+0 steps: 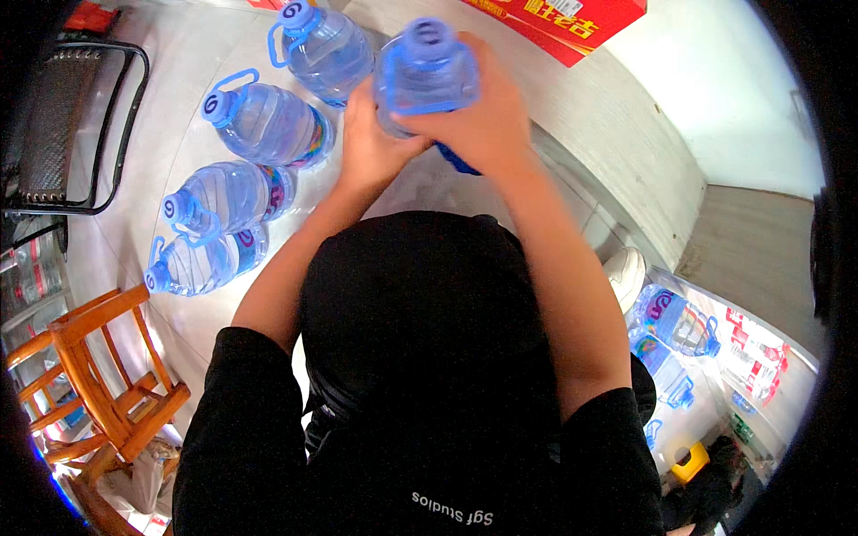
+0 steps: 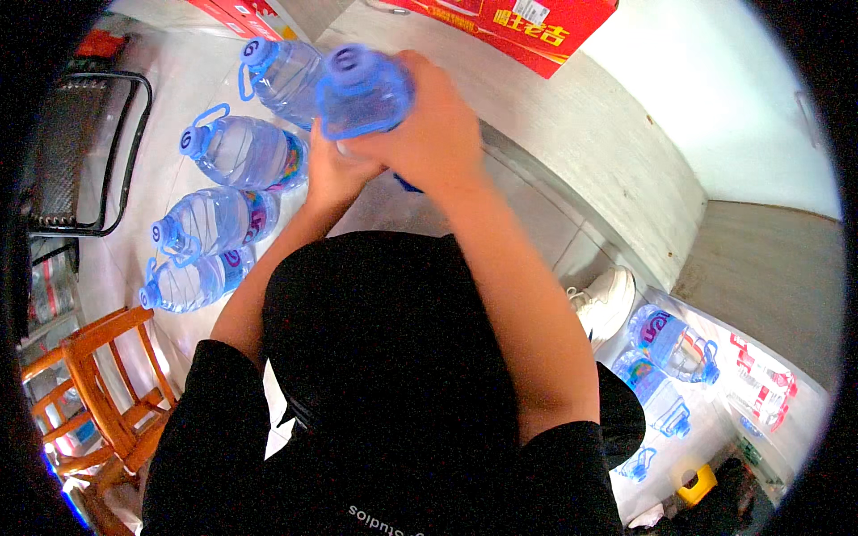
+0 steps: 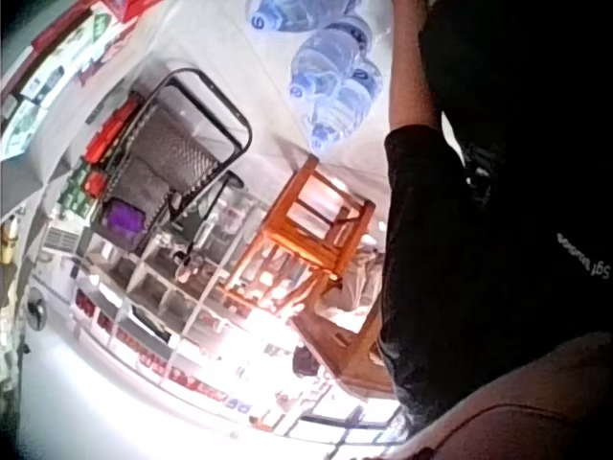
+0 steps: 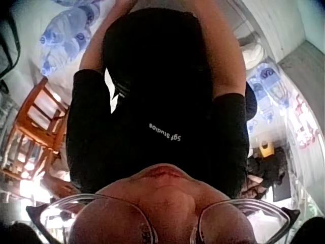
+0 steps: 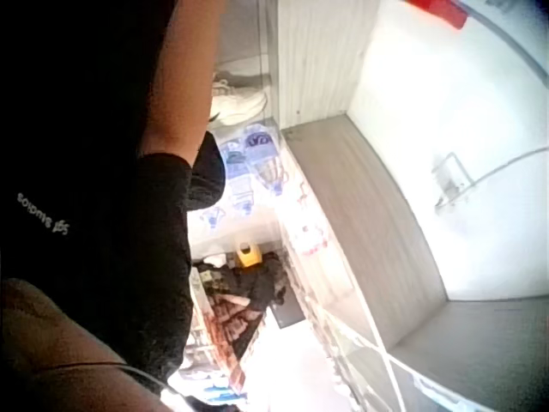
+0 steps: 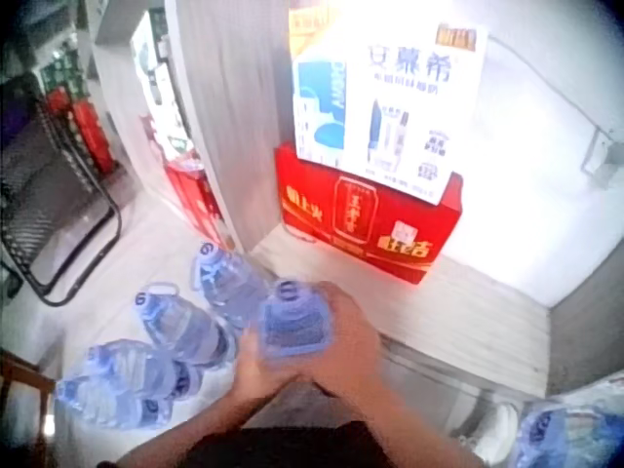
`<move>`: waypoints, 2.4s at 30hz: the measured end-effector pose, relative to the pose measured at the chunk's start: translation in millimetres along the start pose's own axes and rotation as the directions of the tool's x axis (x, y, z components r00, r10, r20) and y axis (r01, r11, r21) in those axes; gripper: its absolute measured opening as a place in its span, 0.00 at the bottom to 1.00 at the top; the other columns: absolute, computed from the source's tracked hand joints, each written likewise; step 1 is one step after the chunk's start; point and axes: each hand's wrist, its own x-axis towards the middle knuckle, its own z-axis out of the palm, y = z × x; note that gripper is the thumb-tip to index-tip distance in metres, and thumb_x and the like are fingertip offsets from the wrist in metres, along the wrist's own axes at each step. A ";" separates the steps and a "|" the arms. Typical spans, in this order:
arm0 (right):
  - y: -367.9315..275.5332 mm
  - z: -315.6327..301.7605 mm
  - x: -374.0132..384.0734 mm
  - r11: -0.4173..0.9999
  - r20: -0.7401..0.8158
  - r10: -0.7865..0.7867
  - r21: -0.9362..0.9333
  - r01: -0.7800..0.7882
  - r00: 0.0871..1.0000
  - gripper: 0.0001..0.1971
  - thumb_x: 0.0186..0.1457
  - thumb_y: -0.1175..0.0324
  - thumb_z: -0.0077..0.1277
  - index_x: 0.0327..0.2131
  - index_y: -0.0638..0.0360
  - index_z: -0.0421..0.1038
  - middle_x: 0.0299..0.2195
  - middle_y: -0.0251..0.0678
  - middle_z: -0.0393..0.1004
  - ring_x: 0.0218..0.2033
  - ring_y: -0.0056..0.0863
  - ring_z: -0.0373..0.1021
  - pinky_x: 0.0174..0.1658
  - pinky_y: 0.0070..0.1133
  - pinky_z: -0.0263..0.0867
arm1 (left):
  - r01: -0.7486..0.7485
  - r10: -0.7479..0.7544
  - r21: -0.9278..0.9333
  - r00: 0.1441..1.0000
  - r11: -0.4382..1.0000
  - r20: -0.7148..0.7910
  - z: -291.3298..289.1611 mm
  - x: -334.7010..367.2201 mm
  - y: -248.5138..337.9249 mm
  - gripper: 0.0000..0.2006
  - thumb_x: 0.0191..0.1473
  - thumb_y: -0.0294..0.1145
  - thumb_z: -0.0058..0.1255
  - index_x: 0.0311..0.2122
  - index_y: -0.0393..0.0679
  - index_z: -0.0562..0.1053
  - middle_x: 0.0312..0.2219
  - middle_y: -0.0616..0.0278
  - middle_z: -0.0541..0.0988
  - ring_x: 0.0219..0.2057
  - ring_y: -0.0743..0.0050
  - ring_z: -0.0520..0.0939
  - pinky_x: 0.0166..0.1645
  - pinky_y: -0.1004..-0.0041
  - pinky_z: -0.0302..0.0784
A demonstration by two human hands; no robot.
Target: The person wipes the surface of a shelf with a blue cloth and then wipes a water bottle before placing it back on the shelf.
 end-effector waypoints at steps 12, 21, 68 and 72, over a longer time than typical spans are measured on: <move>-35.5 -220.3 -85.6 0.792 -0.175 0.205 0.608 -0.058 0.963 0.43 0.34 0.63 0.66 0.56 0.64 0.57 0.48 0.40 0.67 0.48 0.31 0.65 0.54 0.27 0.59 | 0.448 -0.017 -0.352 0.636 0.822 0.772 -17.8 46.7 186.3 0.35 0.53 0.55 0.49 0.58 0.40 0.58 0.54 0.56 0.65 0.56 0.63 0.66 0.59 0.63 0.61; -13.2 -299.5 -166.9 0.592 -0.109 0.288 0.801 -0.087 0.951 0.46 0.35 0.49 0.59 0.56 0.66 0.55 0.51 0.44 0.65 0.51 0.37 0.64 0.55 0.31 0.59 | 0.894 0.201 -0.284 0.225 0.346 0.953 51.8 -17.3 245.9 0.40 0.45 0.57 0.55 0.57 0.38 0.61 0.53 0.50 0.68 0.51 0.60 0.72 0.56 0.59 0.67; -56.8 -245.8 -142.3 0.925 -0.335 -0.343 -0.281 0.254 0.877 0.17 0.36 0.71 0.62 0.34 0.59 0.72 0.46 0.45 0.71 0.54 0.49 0.60 0.57 0.37 0.53 | 0.851 0.173 -0.515 0.526 -0.105 0.833 83.9 -51.0 247.8 0.32 0.52 0.49 0.52 0.57 0.43 0.57 0.45 0.56 0.73 0.44 0.67 0.77 0.48 0.65 0.75; -67.2 -230.9 -175.2 0.914 -0.284 -0.361 -0.296 0.277 0.888 0.18 0.33 0.70 0.63 0.33 0.57 0.72 0.52 0.49 0.66 0.56 0.52 0.58 0.58 0.40 0.52 | 0.825 0.123 -0.490 0.538 -0.282 0.834 89.2 -55.0 240.1 0.28 0.54 0.53 0.45 0.53 0.43 0.64 0.44 0.54 0.75 0.43 0.65 0.78 0.50 0.65 0.74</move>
